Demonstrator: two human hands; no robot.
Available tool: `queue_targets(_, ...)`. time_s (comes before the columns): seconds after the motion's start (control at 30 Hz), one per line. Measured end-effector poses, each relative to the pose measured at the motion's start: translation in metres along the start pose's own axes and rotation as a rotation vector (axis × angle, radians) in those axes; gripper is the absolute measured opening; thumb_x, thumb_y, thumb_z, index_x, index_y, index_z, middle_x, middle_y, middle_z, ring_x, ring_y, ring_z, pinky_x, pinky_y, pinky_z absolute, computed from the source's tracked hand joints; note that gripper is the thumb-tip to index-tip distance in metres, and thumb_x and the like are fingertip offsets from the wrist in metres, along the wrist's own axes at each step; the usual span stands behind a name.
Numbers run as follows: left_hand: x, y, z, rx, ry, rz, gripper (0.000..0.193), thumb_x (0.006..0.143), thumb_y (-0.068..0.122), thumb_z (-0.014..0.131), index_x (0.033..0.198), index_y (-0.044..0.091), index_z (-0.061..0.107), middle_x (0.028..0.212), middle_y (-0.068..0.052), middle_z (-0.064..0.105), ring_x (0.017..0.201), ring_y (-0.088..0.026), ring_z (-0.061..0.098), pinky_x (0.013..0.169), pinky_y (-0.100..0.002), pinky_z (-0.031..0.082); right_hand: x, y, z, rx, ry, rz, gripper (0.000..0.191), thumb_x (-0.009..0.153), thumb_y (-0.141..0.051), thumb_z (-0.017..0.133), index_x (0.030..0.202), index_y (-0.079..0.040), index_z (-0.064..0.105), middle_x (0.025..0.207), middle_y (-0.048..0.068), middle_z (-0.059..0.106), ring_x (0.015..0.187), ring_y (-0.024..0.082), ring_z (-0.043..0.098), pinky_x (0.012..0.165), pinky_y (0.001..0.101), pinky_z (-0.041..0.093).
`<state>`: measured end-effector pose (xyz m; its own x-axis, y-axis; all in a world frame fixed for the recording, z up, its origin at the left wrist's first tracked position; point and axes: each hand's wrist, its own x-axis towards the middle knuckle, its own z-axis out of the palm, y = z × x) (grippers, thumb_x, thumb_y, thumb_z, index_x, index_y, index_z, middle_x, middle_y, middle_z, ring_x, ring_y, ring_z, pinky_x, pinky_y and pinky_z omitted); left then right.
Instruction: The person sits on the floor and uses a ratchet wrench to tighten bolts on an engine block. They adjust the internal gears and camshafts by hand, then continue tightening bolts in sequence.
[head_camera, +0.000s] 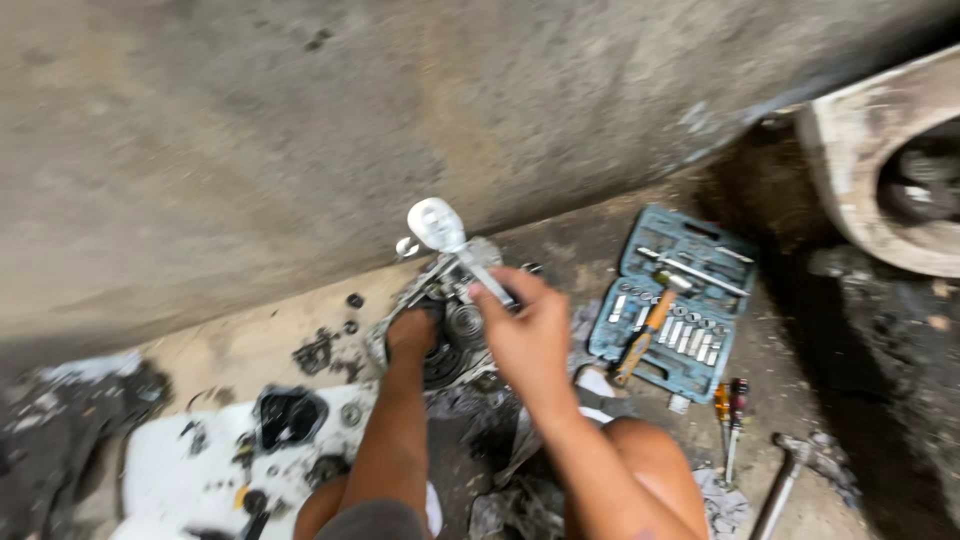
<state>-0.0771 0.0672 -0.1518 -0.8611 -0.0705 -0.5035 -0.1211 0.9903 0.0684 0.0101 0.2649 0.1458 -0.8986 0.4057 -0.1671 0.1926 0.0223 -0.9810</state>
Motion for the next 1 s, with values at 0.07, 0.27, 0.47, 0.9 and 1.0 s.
queue_targets(0.07,-0.001,0.001,0.004,0.02,0.091,-0.009,0.035,0.089,0.028,0.068,0.114,0.005,0.074,0.119,-0.018,0.073,0.111,-0.034,0.072,0.092,-0.045,0.059,-0.005,-0.006,0.003,-0.093,0.018,0.141,0.026,0.083,-0.02,0.078,0.103,-0.005,0.077,0.07,0.007,0.071,0.052,0.011,0.053,0.049,0.029,0.041)
queue_targets(0.27,0.0,0.011,-0.002,-0.05,0.088,-0.071,0.033,0.095,0.034,0.06,0.112,0.009,0.075,0.124,-0.017,0.07,0.116,-0.035,0.068,0.097,-0.046,0.055,-0.016,-0.027,-0.001,-0.231,0.061,0.023,0.022,0.08,-0.027,0.076,0.096,-0.013,0.08,0.084,0.008,0.074,0.063,0.022,0.067,0.062,0.0355,0.051)
queue_targets(0.47,-0.009,0.012,0.001,0.064,0.13,-0.044,0.036,0.1,0.035,0.055,0.109,0.009,0.078,0.123,-0.013,0.073,0.118,-0.031,0.069,0.102,-0.042,0.055,-0.018,-0.032,0.002,-0.233,-0.016,0.241,0.027,0.082,-0.029,0.075,0.105,-0.016,0.078,0.078,0.011,0.076,0.063,0.022,0.065,0.063,0.0359,0.05)
queue_targets(0.9,-0.006,0.004,-0.006,0.092,0.172,-0.004,0.031,0.097,0.03,0.06,0.115,0.007,0.071,0.121,-0.018,0.071,0.117,-0.032,0.067,0.098,-0.04,0.055,-0.007,-0.012,0.024,-0.246,-0.009,0.052,0.023,0.084,-0.022,0.077,0.102,-0.007,0.08,0.059,0.001,0.063,0.052,0.008,0.05,0.05,0.0281,0.039)
queue_targets(1.0,-0.006,-0.001,-0.01,0.083,0.128,-0.007,0.032,0.099,0.035,0.058,0.107,0.01,0.076,0.118,-0.016,0.072,0.115,-0.032,0.067,0.098,-0.043,0.053,-0.005,-0.01,0.029,-0.146,-0.049,-0.002,0.02,0.086,-0.017,0.076,0.1,-0.003,0.08,0.061,-0.001,0.063,0.054,0.006,0.047,0.049,0.027,0.036)
